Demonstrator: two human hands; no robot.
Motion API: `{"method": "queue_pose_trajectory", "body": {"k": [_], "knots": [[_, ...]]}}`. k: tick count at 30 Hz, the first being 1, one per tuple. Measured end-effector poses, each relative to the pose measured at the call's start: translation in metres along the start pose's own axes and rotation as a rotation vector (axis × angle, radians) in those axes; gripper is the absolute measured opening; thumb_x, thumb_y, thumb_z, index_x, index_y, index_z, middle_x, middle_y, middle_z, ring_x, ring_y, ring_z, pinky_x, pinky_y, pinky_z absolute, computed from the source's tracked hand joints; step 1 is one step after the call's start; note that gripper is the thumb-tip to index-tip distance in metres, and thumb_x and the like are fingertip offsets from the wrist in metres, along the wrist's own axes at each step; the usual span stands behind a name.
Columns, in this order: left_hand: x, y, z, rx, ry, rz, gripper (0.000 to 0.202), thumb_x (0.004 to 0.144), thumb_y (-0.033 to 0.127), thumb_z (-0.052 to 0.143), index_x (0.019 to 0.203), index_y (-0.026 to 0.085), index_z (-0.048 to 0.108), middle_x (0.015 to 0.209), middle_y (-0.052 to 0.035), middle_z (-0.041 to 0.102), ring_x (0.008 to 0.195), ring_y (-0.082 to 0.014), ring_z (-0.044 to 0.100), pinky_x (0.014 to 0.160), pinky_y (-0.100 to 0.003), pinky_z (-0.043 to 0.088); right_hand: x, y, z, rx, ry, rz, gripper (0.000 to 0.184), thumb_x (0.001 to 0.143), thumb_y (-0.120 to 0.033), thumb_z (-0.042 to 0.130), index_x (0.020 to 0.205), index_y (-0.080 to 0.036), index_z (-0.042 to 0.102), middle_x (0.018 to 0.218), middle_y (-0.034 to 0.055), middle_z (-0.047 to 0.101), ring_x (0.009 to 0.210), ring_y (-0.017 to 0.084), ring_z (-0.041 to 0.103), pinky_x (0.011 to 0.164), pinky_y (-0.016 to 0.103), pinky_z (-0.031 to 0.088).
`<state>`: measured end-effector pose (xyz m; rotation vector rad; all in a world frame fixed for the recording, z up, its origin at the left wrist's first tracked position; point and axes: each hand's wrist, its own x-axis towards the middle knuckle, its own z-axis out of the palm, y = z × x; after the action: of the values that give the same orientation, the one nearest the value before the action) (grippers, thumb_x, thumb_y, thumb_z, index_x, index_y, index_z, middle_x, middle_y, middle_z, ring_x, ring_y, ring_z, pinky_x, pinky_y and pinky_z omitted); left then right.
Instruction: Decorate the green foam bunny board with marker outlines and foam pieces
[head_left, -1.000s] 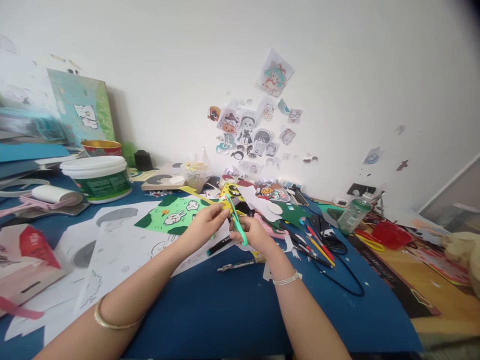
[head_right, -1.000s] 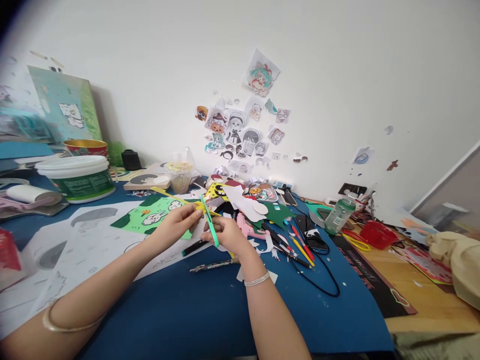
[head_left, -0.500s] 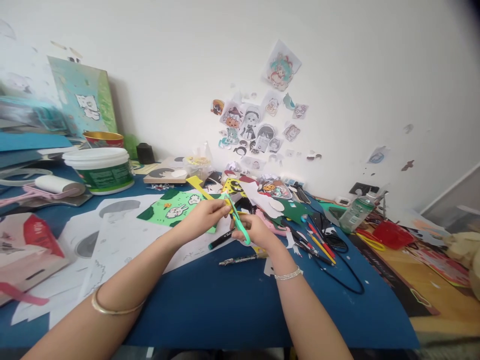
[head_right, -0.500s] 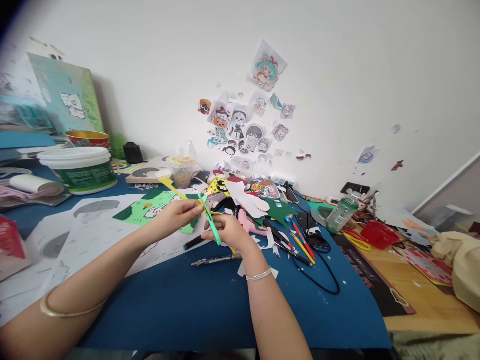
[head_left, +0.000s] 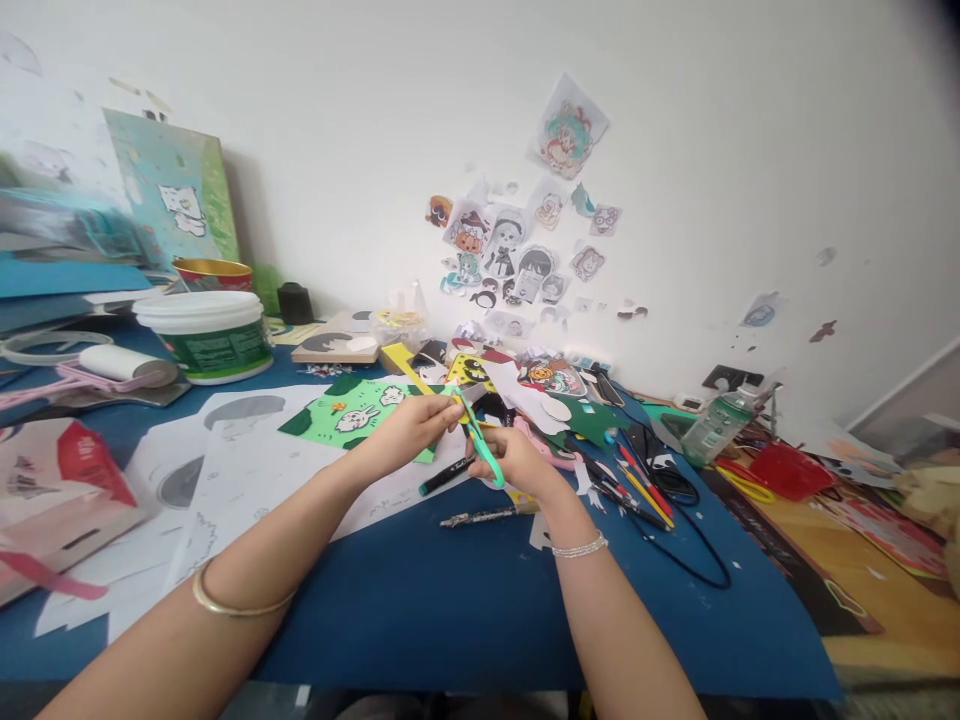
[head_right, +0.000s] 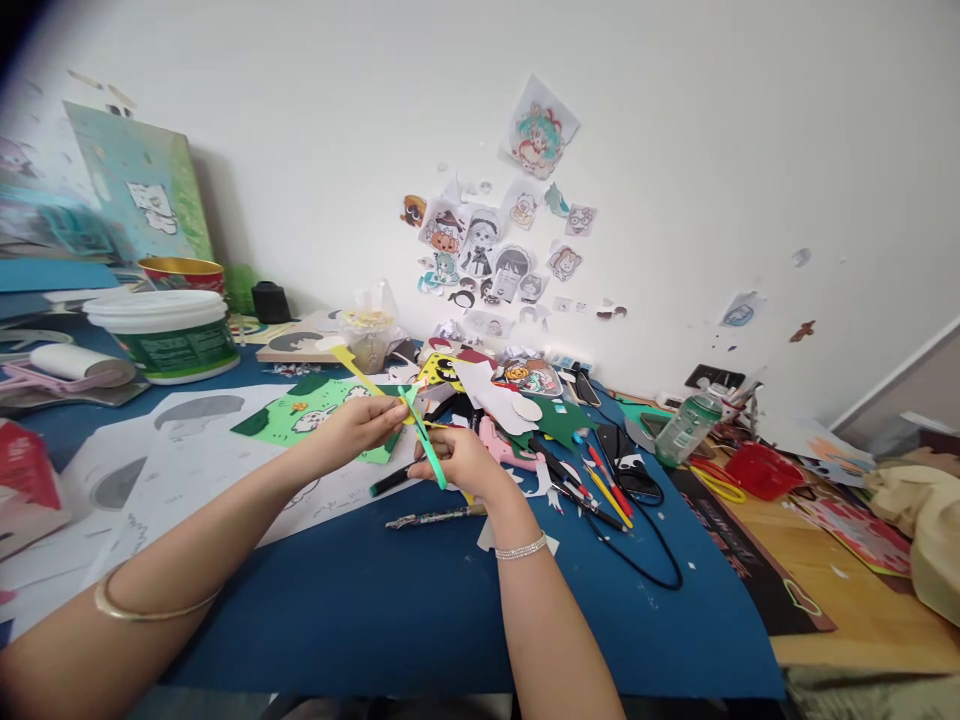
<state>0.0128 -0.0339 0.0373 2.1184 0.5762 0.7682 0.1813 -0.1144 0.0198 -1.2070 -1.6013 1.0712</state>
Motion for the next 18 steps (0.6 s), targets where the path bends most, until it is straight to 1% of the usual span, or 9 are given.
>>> {"method": "queue_pose_trajectory", "body": {"k": [7,12,15,18], "knots": [[0.001,-0.0019,0.0024,0.021,0.032,0.01,0.044,0.086,0.052,0.038,0.056,0.02,0.035,0.048,0.0056,0.037,0.044,-0.0095,0.036,0.045,-0.023,0.027,-0.0004,0.0008,0.0001,-0.001,0.022,0.008,0.042,0.051,-0.044,0.078,0.068,-0.015,0.053,0.058,-0.0059,0.041,0.054,0.008,0.035,0.049,0.022,0.029],[0.0008,-0.0007,0.0058,0.046,0.066,0.026,0.044,0.085,0.052,0.038,0.056,0.02,0.036,0.05,0.0053,0.036,0.046,-0.0098,0.034,0.046,-0.023,0.027,0.0,0.0008,0.0026,0.007,0.037,0.009,0.043,0.053,-0.047,0.077,0.072,-0.015,0.056,0.055,-0.0059,0.044,0.052,0.008,0.037,0.047,0.021,0.031],[0.0001,0.0018,0.0077,0.056,0.053,0.049,0.044,0.086,0.052,0.038,0.056,0.019,0.04,0.051,0.005,0.036,0.047,-0.0099,0.033,0.046,-0.023,0.027,0.0004,0.0015,0.0032,0.003,0.056,-0.008,0.045,0.054,-0.049,0.076,0.077,-0.014,0.058,0.056,-0.0048,0.047,0.052,0.008,0.04,0.048,0.022,0.033],[-0.0007,0.0034,0.008,0.031,0.032,0.05,0.044,0.086,0.052,0.037,0.058,0.019,0.042,0.05,0.0049,0.035,0.046,-0.0098,0.033,0.045,-0.022,0.027,0.0009,0.0031,0.0022,0.011,0.046,-0.019,0.046,0.053,-0.047,0.077,0.078,-0.014,0.059,0.057,-0.005,0.046,0.053,0.008,0.04,0.048,0.022,0.033]]}}
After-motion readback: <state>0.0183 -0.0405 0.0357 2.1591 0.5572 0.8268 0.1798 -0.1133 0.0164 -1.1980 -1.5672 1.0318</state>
